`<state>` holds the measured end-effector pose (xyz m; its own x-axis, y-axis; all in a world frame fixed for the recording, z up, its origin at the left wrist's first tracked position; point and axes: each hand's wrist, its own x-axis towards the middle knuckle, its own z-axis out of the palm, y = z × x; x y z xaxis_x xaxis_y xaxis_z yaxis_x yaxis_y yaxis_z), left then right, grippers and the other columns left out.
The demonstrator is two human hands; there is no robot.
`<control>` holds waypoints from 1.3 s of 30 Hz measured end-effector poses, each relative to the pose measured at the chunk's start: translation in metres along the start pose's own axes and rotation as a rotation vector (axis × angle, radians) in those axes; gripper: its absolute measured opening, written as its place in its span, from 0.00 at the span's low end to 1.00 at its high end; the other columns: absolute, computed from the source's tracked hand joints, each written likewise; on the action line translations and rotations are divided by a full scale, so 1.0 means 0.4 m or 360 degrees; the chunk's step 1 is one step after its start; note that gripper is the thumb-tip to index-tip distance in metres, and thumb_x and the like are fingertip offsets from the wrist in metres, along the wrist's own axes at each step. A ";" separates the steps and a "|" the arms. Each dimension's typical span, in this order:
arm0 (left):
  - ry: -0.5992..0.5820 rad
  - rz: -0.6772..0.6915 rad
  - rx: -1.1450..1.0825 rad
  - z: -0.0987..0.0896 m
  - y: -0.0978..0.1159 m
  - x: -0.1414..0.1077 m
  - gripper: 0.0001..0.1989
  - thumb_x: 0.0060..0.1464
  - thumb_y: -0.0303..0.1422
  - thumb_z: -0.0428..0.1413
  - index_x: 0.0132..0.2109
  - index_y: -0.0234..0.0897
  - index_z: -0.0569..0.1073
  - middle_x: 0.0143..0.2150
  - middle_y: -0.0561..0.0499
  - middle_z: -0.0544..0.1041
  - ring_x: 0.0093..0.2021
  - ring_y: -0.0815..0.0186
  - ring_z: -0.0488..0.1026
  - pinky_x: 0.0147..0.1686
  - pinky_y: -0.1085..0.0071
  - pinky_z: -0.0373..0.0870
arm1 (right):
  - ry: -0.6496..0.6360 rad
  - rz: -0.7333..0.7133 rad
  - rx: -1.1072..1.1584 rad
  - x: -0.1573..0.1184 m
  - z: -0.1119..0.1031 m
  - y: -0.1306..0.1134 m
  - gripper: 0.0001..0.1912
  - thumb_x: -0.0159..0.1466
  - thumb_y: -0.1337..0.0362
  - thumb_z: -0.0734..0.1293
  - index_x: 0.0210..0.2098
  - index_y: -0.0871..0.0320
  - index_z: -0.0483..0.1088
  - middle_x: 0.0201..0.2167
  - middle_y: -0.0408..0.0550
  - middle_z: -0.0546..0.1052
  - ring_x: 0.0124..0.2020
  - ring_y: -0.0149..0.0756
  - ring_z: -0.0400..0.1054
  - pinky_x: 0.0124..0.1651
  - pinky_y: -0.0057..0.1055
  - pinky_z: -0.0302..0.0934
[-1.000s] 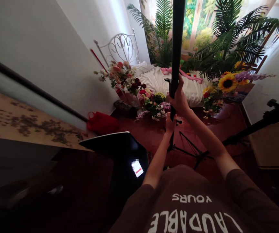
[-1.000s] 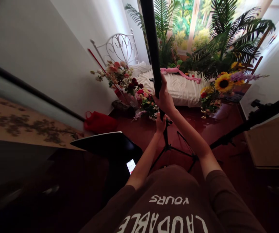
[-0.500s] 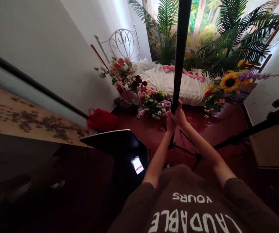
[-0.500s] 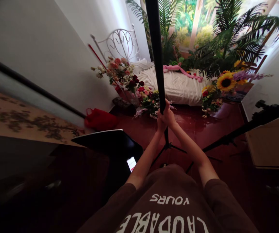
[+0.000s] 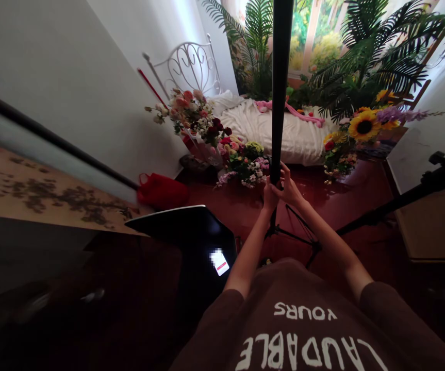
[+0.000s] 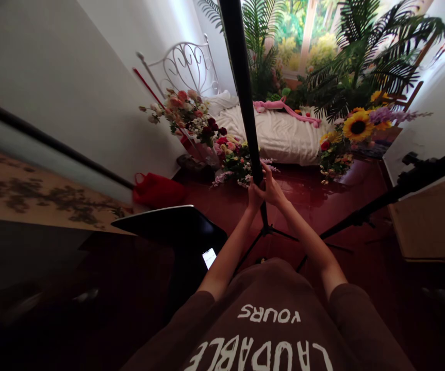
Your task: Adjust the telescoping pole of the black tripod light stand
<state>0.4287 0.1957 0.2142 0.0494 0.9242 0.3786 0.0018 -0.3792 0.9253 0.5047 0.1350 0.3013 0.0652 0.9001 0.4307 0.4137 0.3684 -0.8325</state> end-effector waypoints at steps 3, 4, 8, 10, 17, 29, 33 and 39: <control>0.0006 0.0059 0.0104 -0.005 0.000 -0.011 0.19 0.60 0.49 0.54 0.45 0.36 0.70 0.35 0.47 0.76 0.33 0.64 0.73 0.36 0.68 0.69 | 0.0010 0.0019 -0.0010 -0.061 -0.025 0.022 0.32 0.59 0.62 0.70 0.61 0.51 0.58 0.59 0.55 0.68 0.59 0.39 0.65 0.60 0.36 0.62; 0.0006 0.0070 0.0131 -0.006 -0.001 -0.015 0.20 0.60 0.50 0.52 0.45 0.36 0.70 0.36 0.47 0.75 0.34 0.64 0.73 0.36 0.68 0.69 | 0.0024 0.0022 -0.0034 -0.080 -0.031 0.035 0.30 0.61 0.61 0.69 0.60 0.51 0.59 0.59 0.55 0.69 0.59 0.39 0.66 0.61 0.37 0.61; 0.0057 0.0042 0.0277 -0.002 -0.008 -0.027 0.23 0.60 0.54 0.50 0.45 0.37 0.69 0.36 0.47 0.75 0.36 0.64 0.73 0.39 0.69 0.68 | 0.0153 0.0074 -0.0134 -0.137 -0.039 0.094 0.20 0.65 0.55 0.65 0.54 0.54 0.65 0.52 0.55 0.75 0.49 0.39 0.73 0.53 0.38 0.68; 0.0071 0.0017 0.0318 0.001 -0.012 -0.031 0.24 0.60 0.55 0.49 0.45 0.37 0.69 0.36 0.47 0.75 0.36 0.64 0.73 0.39 0.69 0.68 | 0.0209 0.0135 -0.0179 -0.151 -0.040 0.115 0.18 0.66 0.53 0.64 0.52 0.54 0.67 0.47 0.54 0.77 0.44 0.39 0.74 0.46 0.37 0.71; 0.0041 0.0059 0.0292 0.000 -0.019 -0.030 0.26 0.60 0.56 0.48 0.45 0.36 0.69 0.36 0.47 0.74 0.34 0.65 0.72 0.38 0.69 0.68 | 0.0212 0.0207 -0.0240 -0.161 -0.042 0.117 0.19 0.67 0.53 0.63 0.56 0.51 0.66 0.42 0.49 0.80 0.38 0.37 0.76 0.40 0.33 0.71; 0.0045 0.0062 0.0280 0.000 -0.024 -0.034 0.26 0.60 0.56 0.48 0.47 0.37 0.70 0.37 0.45 0.75 0.36 0.64 0.73 0.39 0.69 0.69 | 0.0159 0.0443 -0.0301 -0.164 -0.041 0.134 0.24 0.64 0.45 0.65 0.52 0.53 0.70 0.32 0.47 0.80 0.32 0.37 0.76 0.36 0.30 0.69; 0.0061 0.0062 0.0281 0.000 -0.025 -0.034 0.27 0.60 0.57 0.48 0.48 0.37 0.70 0.37 0.46 0.75 0.35 0.64 0.73 0.39 0.68 0.69 | 0.0216 0.0496 -0.0371 -0.148 -0.043 0.123 0.24 0.63 0.41 0.64 0.44 0.54 0.73 0.28 0.46 0.79 0.30 0.37 0.75 0.35 0.28 0.66; 0.0034 0.0060 0.0246 -0.003 -0.019 -0.036 0.26 0.60 0.56 0.48 0.48 0.37 0.71 0.38 0.45 0.75 0.36 0.64 0.73 0.40 0.68 0.70 | 0.0219 0.0626 -0.0252 -0.121 -0.036 0.121 0.29 0.62 0.34 0.59 0.32 0.54 0.73 0.20 0.43 0.76 0.23 0.35 0.72 0.30 0.27 0.62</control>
<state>0.4270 0.1852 0.2019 0.0314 0.9093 0.4150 0.1540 -0.4147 0.8969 0.5345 0.1061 0.2451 0.3616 0.9213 0.1432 0.4665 -0.0458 -0.8834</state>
